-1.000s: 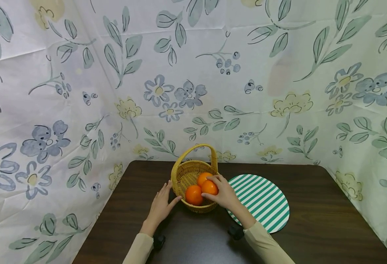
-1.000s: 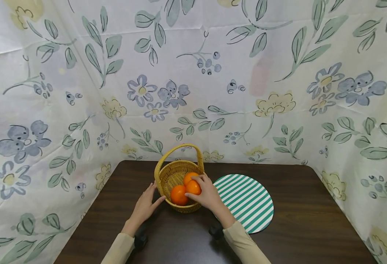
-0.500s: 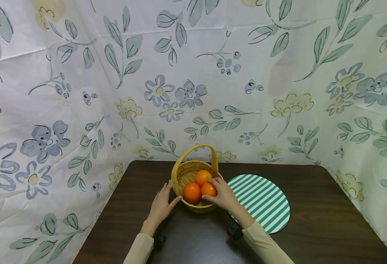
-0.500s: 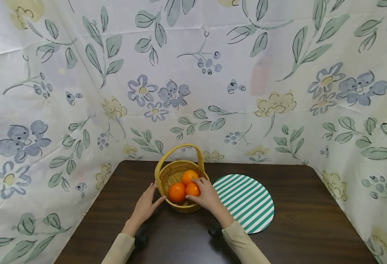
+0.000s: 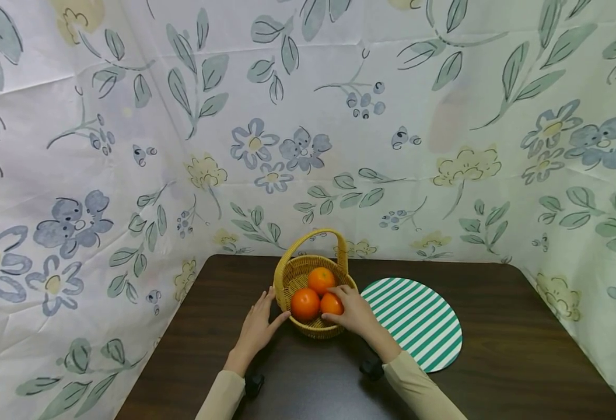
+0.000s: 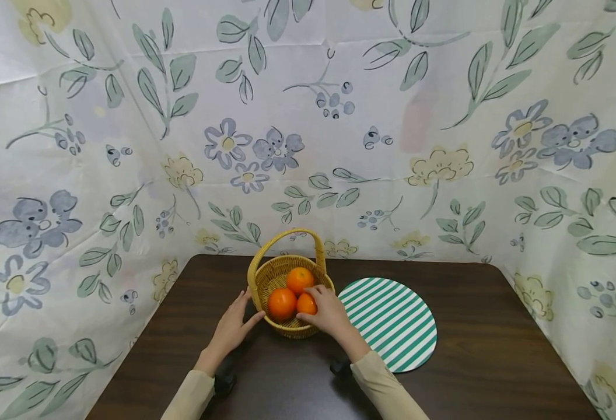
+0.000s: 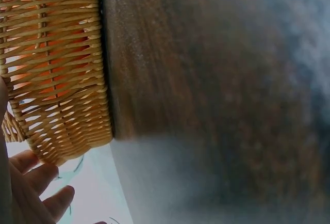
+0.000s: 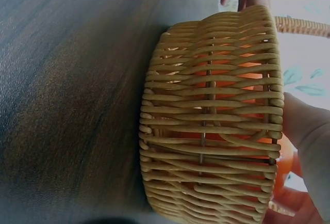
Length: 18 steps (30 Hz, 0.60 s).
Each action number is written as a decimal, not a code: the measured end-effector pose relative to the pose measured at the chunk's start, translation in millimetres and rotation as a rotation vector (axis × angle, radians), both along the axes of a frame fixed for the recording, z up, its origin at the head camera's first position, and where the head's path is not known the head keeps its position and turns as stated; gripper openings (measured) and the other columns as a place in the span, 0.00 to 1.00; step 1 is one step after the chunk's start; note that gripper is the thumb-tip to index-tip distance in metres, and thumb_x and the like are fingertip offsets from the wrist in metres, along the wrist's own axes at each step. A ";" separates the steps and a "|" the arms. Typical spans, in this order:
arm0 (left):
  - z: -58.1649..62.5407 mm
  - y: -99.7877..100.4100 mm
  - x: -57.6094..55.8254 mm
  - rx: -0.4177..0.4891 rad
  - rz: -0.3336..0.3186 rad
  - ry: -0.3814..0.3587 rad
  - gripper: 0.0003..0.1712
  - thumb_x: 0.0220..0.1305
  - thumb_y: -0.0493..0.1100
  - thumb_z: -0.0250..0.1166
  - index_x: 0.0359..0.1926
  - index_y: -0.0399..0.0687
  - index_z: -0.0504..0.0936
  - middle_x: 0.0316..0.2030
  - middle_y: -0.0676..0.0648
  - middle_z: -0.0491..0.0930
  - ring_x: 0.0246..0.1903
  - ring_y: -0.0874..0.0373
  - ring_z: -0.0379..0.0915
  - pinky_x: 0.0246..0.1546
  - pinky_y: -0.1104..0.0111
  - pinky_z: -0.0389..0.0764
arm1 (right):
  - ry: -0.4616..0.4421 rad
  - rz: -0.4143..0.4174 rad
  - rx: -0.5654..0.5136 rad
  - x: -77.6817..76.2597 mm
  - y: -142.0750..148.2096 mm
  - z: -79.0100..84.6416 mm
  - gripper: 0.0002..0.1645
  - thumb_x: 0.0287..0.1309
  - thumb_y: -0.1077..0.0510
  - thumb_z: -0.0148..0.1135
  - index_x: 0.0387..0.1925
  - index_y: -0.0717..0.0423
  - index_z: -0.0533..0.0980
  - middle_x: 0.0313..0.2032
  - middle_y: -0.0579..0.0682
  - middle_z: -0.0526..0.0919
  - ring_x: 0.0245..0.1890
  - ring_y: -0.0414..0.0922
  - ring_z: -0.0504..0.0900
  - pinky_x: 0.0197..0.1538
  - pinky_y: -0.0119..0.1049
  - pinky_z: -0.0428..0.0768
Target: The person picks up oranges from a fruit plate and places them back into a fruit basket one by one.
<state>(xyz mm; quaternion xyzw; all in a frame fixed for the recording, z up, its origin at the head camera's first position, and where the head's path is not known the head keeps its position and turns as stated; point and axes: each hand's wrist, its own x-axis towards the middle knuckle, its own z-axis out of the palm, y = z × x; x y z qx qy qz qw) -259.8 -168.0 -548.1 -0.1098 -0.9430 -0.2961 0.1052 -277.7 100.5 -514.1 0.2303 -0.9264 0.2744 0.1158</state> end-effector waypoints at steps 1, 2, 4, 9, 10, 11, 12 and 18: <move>0.3 0.1 0.2 0.003 -0.001 0.001 0.48 0.59 0.70 0.52 0.72 0.51 0.51 0.70 0.47 0.53 0.69 0.47 0.48 0.63 0.41 0.52 | 0.001 0.002 0.007 -0.4 -0.2 -1.4 0.36 0.43 0.42 0.72 0.53 0.53 0.75 0.49 0.55 0.76 0.42 0.53 0.78 0.40 0.48 0.78; 0.4 0.2 0.4 0.003 0.000 0.000 0.48 0.59 0.70 0.52 0.72 0.51 0.51 0.70 0.47 0.54 0.69 0.47 0.48 0.63 0.41 0.53 | 0.001 0.004 0.016 -0.8 -0.5 -2.8 0.36 0.43 0.42 0.72 0.54 0.53 0.75 0.49 0.55 0.77 0.42 0.52 0.78 0.40 0.48 0.78; 0.5 0.4 0.9 -0.001 0.000 0.002 0.48 0.59 0.70 0.53 0.72 0.50 0.51 0.70 0.46 0.54 0.69 0.47 0.48 0.62 0.41 0.54 | -0.004 0.003 0.024 -1.2 -0.6 -5.2 0.36 0.43 0.41 0.72 0.54 0.51 0.75 0.49 0.55 0.77 0.42 0.52 0.79 0.41 0.48 0.78; 3.3 1.1 2.1 -0.001 -0.001 -0.002 0.48 0.58 0.69 0.54 0.71 0.49 0.53 0.70 0.45 0.54 0.69 0.46 0.48 0.62 0.40 0.54 | -0.008 -0.002 0.038 -0.7 -0.6 -7.3 0.36 0.43 0.41 0.71 0.54 0.49 0.75 0.49 0.54 0.76 0.41 0.51 0.78 0.40 0.47 0.78; 4.2 1.0 2.3 -0.002 -0.001 -0.003 0.48 0.58 0.69 0.54 0.71 0.49 0.54 0.70 0.45 0.54 0.69 0.45 0.48 0.62 0.40 0.55 | -0.008 -0.001 0.038 -0.3 -0.6 -7.0 0.36 0.43 0.41 0.71 0.54 0.49 0.75 0.49 0.54 0.76 0.41 0.51 0.78 0.40 0.47 0.78; 5.3 1.0 2.4 -0.001 0.001 -0.008 0.48 0.58 0.69 0.54 0.71 0.49 0.55 0.70 0.45 0.53 0.69 0.46 0.48 0.62 0.40 0.54 | -0.010 0.000 0.038 0.0 -0.6 -6.7 0.36 0.43 0.40 0.71 0.54 0.49 0.75 0.49 0.53 0.76 0.41 0.51 0.78 0.40 0.47 0.78; 6.3 0.8 2.6 -0.003 0.000 -0.010 0.47 0.58 0.69 0.54 0.71 0.48 0.55 0.70 0.45 0.53 0.69 0.45 0.48 0.62 0.40 0.55 | -0.010 0.003 0.038 0.3 -0.6 -6.1 0.36 0.43 0.40 0.71 0.54 0.49 0.74 0.49 0.53 0.76 0.41 0.51 0.78 0.40 0.47 0.78; 10.2 -2.1 2.0 -0.011 -0.019 -0.033 0.47 0.58 0.68 0.55 0.70 0.48 0.56 0.71 0.45 0.51 0.70 0.47 0.47 0.62 0.40 0.54 | -0.012 0.041 0.015 3.4 1.0 0.4 0.34 0.46 0.40 0.69 0.54 0.50 0.75 0.51 0.54 0.75 0.45 0.52 0.78 0.43 0.49 0.78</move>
